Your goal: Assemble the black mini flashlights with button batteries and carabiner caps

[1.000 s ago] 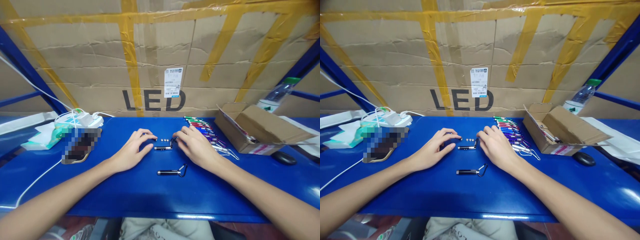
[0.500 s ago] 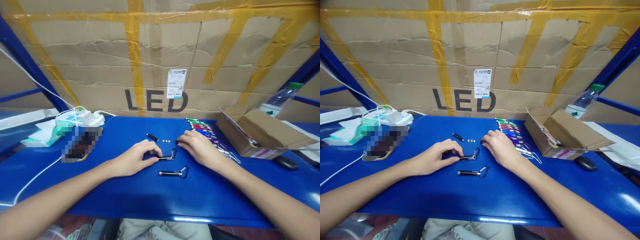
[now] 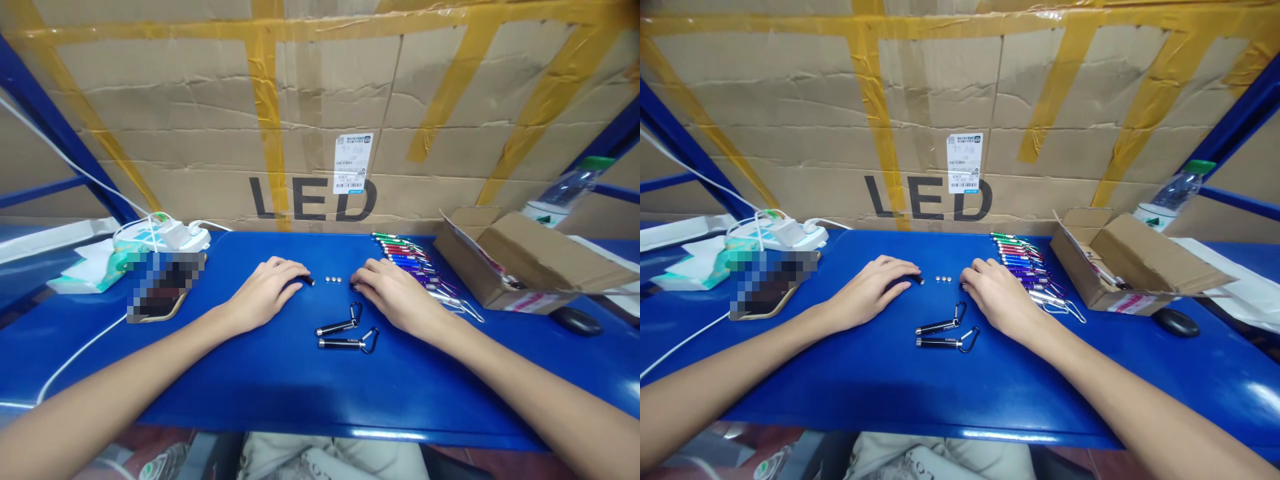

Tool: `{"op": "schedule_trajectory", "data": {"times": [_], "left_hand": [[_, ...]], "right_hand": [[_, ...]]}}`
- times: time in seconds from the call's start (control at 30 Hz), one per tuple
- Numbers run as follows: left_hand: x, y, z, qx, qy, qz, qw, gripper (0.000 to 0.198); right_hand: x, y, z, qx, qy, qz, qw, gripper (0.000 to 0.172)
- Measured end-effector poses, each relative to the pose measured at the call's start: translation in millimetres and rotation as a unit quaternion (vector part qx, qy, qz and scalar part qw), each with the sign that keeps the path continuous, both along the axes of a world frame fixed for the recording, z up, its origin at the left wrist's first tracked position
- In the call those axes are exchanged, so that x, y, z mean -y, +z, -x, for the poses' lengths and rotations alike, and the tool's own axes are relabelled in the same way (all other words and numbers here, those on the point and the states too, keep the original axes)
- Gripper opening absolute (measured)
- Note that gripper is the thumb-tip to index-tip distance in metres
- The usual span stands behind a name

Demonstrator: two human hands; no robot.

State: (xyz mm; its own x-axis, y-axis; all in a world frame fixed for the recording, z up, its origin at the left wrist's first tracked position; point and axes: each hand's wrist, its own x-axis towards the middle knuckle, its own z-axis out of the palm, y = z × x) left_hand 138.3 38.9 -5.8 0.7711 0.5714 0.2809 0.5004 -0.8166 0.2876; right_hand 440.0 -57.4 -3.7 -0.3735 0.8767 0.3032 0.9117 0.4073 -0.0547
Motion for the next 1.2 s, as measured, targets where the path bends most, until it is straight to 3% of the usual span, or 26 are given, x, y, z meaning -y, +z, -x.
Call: {"op": "schedule_trajectory", "data": {"times": [0.2, 0.37, 0.5, 0.63, 0.77, 0.97, 1.2], "left_hand": [[2, 1.1, -1, 0.013, 0.017, -0.012, 1.000, 0.036], [6, 0.0, -6, 0.107, 0.014, 0.120, 0.987, 0.030], [15, 5.0, -11, 0.153, -0.027, 0.212, 0.965, 0.028], [21, 8.6, -12, 0.136, -0.076, 0.217, 0.964, 0.021], [19, 6.2, -11, 0.142, -0.070, 0.189, 0.969, 0.024], [19, 6.3, -11, 0.133, -0.076, 0.151, 0.977, 0.024], [20, 7.1, -10, 0.122, -0.078, 0.140, 0.979, 0.023]], "right_hand": [[2, 3.2, 4, 0.010, -0.019, -0.006, 1.000, 0.018], [2, 5.5, 6, 0.028, -0.039, 0.002, 0.999, 0.018], [1, 2.8, 8, 0.022, -0.052, -0.014, 0.998, 0.017], [1, -0.5, 19, -0.030, -0.006, -0.021, 0.999, 0.033], [-1, -3.7, 27, -0.025, 0.047, 0.012, 0.999, 0.048], [-8, -3.9, 18, -0.047, 0.066, -0.027, 0.996, 0.030], [0, 4.6, 20, -0.079, 0.075, -0.026, 0.994, 0.021]]}}
